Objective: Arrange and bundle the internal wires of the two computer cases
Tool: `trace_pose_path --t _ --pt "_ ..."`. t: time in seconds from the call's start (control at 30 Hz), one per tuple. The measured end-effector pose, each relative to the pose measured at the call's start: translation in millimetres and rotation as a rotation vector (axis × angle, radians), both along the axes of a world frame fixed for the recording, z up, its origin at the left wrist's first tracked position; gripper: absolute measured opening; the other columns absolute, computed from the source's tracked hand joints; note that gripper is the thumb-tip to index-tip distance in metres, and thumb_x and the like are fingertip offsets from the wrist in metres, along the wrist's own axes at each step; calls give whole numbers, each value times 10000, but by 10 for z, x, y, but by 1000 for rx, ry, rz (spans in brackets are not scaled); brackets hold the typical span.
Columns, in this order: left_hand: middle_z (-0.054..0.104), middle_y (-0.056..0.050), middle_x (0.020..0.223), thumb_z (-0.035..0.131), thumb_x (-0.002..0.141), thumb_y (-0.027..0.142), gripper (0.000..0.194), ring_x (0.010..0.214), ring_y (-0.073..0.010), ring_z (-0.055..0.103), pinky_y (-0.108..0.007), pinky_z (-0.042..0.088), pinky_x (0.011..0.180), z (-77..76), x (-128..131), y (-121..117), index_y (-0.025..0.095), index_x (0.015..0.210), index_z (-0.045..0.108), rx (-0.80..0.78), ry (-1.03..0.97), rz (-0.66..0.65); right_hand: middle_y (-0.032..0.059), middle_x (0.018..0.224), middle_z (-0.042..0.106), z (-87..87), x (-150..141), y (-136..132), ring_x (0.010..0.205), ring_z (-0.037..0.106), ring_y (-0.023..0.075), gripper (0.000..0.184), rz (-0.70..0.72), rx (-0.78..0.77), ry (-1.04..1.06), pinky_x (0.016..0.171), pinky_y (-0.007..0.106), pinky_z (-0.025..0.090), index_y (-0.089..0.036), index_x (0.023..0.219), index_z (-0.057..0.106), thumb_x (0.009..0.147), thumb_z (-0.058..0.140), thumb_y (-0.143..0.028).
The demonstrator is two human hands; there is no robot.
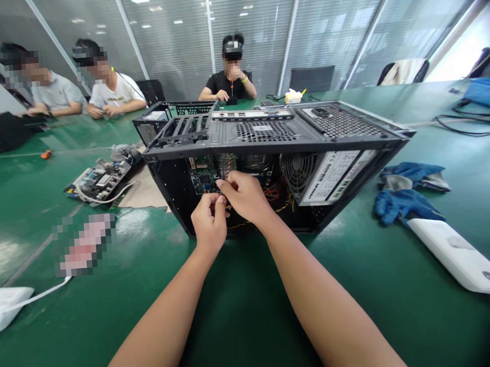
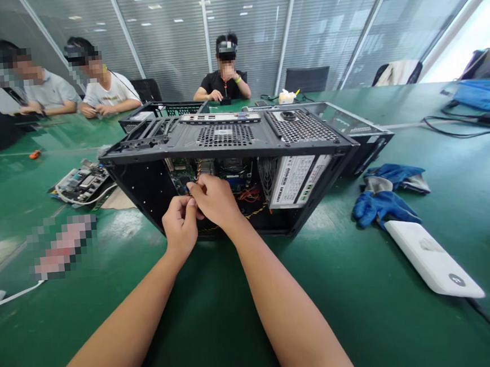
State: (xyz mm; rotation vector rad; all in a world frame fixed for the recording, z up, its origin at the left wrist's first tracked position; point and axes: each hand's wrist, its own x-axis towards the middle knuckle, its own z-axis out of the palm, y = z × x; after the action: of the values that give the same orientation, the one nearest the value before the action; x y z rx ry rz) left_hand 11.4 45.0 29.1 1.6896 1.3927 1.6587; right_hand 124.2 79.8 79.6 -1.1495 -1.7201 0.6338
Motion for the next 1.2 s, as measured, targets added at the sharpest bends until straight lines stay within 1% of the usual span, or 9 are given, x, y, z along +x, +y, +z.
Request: trace_pose_path --t 0.27,0.43,0.5,0.6,0.73,0.87,1.03,1.2 --pt "650 15 682 511 955 345 210 532 -108 582 -225 449 565 27 9 -12 190 829 575 -5 -12 -13 -51 548 414 1 13 12 549 376 116 351 32 -15 33 566 285 285 -222 606 384 883 540 -371" --pt "641 11 674 486 969 365 248 533 -103 582 -222 452 565 -1 3 23 188 815 564 -53 -104 -110 -54 548 401 4 12 17 549 370 115 356 28 -10 18 567 284 280 -223 601 370 890 527 -359" --pt "631 14 677 511 958 374 236 532 -101 581 -219 450 555 -21 3 35 187 822 560 -58 -141 -129 -54 553 405 2 14 19 552 373 115 354 28 -13 10 568 282 279 -223 604 369 893 524 -357" --pt "628 21 692 550 936 366 203 525 -94 576 -211 445 543 -33 5 36 189 836 555 -43 -158 -115 -53 565 417 -4 17 20 561 382 116 345 31 -13 3 576 281 283 -221 612 379 895 523 -356" --pt "624 22 657 515 957 354 216 518 -95 573 -216 446 556 -16 6 24 187 826 561 -40 -106 -84 -50 570 422 -12 16 25 564 377 117 346 32 -2 2 584 283 285 -221 610 374 894 527 -350" --pt "618 20 636 490 968 360 240 521 -103 580 -221 448 556 -2 7 21 187 816 559 -68 -120 -113 -51 561 416 -16 17 32 558 374 118 342 33 -5 5 582 283 285 -222 613 386 894 532 -350" --pt "609 19 632 525 951 384 244 517 -109 575 -226 440 539 -9 9 29 190 806 551 -74 -160 -140 -51 562 419 -16 17 29 557 377 116 345 33 -9 2 581 280 285 -221 612 385 894 533 -354" --pt "595 26 627 532 949 363 216 525 -107 576 -224 444 546 -34 2 44 190 821 548 -75 -156 -142 -53 559 412 -11 21 18 559 381 117 338 42 -6 13 572 278 275 -221 615 389 891 535 -349"
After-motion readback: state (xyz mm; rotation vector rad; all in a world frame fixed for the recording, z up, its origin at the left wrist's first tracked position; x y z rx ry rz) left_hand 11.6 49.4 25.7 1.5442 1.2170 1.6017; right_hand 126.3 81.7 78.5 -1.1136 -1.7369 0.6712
